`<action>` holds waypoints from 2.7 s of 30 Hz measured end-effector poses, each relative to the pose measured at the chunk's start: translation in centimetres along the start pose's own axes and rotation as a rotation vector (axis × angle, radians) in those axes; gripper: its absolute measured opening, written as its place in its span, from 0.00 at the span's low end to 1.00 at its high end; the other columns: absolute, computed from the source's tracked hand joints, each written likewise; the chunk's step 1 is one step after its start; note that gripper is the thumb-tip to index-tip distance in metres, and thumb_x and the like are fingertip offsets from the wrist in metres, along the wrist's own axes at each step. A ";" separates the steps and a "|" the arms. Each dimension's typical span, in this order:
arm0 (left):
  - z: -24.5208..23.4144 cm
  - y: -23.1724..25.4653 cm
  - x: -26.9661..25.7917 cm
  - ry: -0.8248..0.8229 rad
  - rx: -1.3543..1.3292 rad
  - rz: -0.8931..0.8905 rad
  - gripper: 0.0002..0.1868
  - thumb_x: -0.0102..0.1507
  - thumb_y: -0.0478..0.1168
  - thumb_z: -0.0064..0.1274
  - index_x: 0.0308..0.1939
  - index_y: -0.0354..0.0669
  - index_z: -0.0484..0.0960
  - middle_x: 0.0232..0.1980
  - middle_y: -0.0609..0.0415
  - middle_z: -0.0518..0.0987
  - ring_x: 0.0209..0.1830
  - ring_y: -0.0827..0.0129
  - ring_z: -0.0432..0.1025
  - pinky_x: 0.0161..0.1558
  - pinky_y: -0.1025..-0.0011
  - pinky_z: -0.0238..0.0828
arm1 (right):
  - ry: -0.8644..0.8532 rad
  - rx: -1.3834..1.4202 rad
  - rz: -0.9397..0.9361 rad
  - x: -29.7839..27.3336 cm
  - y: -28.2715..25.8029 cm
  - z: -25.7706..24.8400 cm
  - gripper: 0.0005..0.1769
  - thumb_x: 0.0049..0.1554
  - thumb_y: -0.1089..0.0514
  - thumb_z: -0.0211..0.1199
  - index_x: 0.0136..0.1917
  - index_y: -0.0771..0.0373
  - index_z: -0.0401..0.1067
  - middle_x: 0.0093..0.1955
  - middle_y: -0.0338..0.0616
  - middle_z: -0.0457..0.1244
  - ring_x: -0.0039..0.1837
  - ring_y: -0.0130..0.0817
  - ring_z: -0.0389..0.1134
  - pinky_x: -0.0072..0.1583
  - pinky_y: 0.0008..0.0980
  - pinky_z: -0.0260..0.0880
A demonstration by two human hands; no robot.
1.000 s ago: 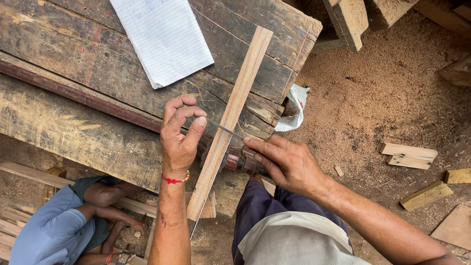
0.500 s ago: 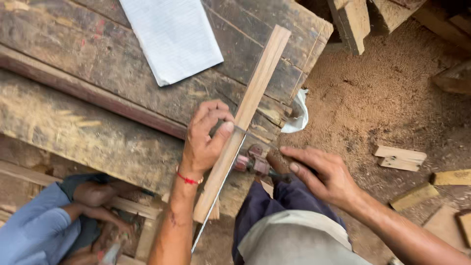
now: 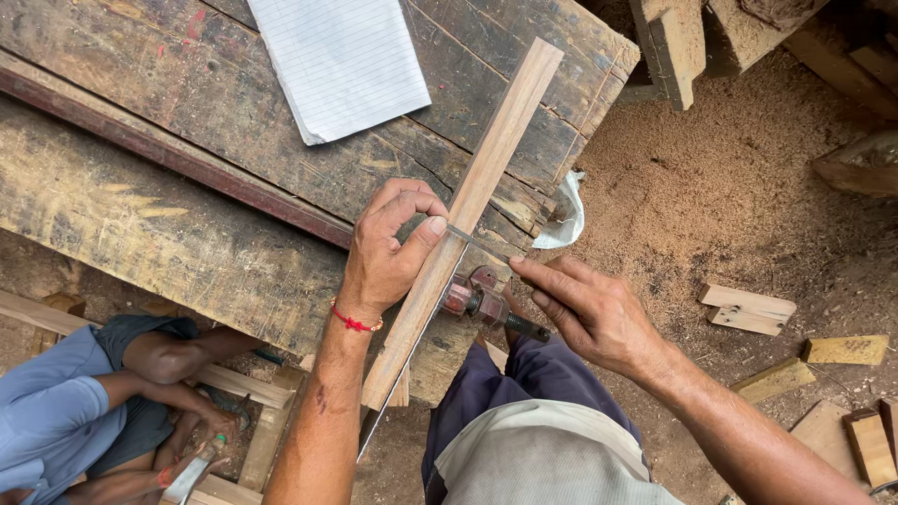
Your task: The person measures a wooden plank using a ruler and pencil, then secures it in a bench vise. They use a handsaw to cut a notch into the side of the plank.
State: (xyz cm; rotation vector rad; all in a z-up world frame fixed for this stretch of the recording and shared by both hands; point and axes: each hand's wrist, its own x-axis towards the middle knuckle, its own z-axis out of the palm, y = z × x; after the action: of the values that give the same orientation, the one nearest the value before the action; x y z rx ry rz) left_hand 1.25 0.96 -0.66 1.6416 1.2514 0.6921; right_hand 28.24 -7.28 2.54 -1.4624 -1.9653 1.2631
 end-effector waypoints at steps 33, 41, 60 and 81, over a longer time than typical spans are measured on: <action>-0.1 -1.6 -0.4 0.121 -0.279 -0.150 0.08 0.70 0.40 0.56 0.46 0.39 0.82 0.42 0.61 0.80 0.44 0.78 0.71 0.50 0.76 0.70 | -0.128 0.185 -0.037 2.5 0.4 0.1 0.25 0.64 0.57 0.57 0.73 0.61 0.65 0.60 0.54 0.70 0.57 0.46 0.75 0.58 0.42 0.75; -0.3 -1.6 -0.8 -0.024 -0.447 -0.108 0.06 0.68 0.37 0.56 0.45 0.37 0.81 0.47 0.56 0.79 0.48 0.74 0.73 0.54 0.74 0.70 | -0.078 0.202 0.046 0.7 -0.5 0.1 0.24 0.61 0.55 0.63 0.70 0.57 0.69 0.44 0.47 0.70 0.45 0.41 0.74 0.47 0.38 0.76; -0.2 -1.9 -0.3 0.129 -0.207 -0.015 0.07 0.70 0.39 0.55 0.43 0.38 0.80 0.47 0.56 0.76 0.50 0.69 0.70 0.55 0.71 0.69 | -0.054 0.232 -0.074 2.1 1.2 0.5 0.23 0.59 0.62 0.63 0.69 0.59 0.71 0.47 0.50 0.72 0.47 0.41 0.76 0.47 0.38 0.77; 1.1 -2.0 -0.3 -0.061 -0.180 0.083 0.07 0.65 0.39 0.58 0.42 0.40 0.84 0.49 0.55 0.73 0.52 0.67 0.69 0.59 0.68 0.69 | -0.106 0.189 0.043 0.0 1.0 -1.2 0.24 0.58 0.58 0.64 0.68 0.55 0.72 0.37 0.47 0.68 0.37 0.40 0.73 0.41 0.40 0.74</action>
State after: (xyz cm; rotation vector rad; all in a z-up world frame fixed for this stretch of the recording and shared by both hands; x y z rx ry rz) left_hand 1.26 0.37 -2.94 1.5602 1.0514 0.7768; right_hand 29.68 -6.68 2.33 -1.3778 -1.8294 1.5285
